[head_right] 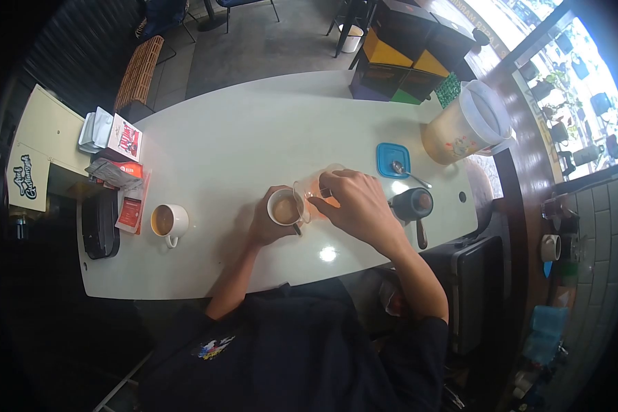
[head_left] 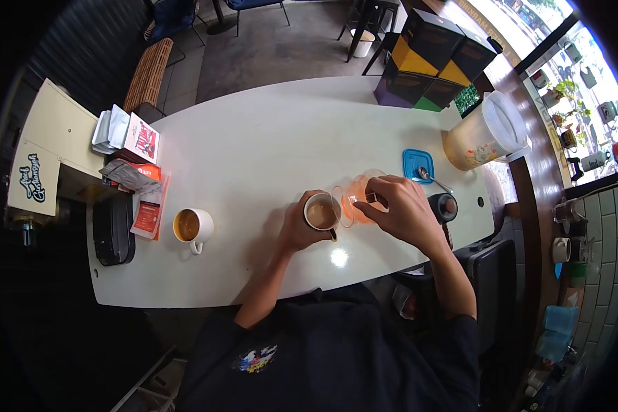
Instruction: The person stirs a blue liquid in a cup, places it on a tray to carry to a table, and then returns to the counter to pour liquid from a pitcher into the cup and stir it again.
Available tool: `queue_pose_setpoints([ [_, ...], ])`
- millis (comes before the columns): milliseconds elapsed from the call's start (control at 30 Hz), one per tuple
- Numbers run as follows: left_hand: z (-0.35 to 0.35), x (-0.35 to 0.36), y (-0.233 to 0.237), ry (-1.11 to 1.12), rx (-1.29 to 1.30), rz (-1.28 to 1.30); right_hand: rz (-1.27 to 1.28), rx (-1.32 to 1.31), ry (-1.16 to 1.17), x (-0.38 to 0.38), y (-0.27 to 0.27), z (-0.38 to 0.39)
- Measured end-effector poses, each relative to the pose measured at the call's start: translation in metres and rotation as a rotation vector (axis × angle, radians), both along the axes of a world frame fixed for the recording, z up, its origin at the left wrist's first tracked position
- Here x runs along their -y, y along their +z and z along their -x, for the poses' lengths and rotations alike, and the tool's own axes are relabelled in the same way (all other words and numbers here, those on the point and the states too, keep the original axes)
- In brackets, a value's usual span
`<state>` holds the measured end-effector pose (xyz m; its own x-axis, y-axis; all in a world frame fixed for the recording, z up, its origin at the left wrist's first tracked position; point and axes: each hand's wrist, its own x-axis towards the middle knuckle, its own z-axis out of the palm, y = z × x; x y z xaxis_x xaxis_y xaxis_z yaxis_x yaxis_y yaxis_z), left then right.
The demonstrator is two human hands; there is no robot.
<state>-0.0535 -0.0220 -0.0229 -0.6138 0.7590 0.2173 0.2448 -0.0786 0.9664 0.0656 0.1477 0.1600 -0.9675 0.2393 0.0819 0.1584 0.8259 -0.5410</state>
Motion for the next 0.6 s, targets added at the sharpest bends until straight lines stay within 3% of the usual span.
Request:
queue_pose_setpoints([
  [600, -0.0010, -0.0005, 0.0041, 0.015, 0.017, 0.036, -0.049, -0.009, 0.033, 0.0008, 0.0037, 0.0038],
])
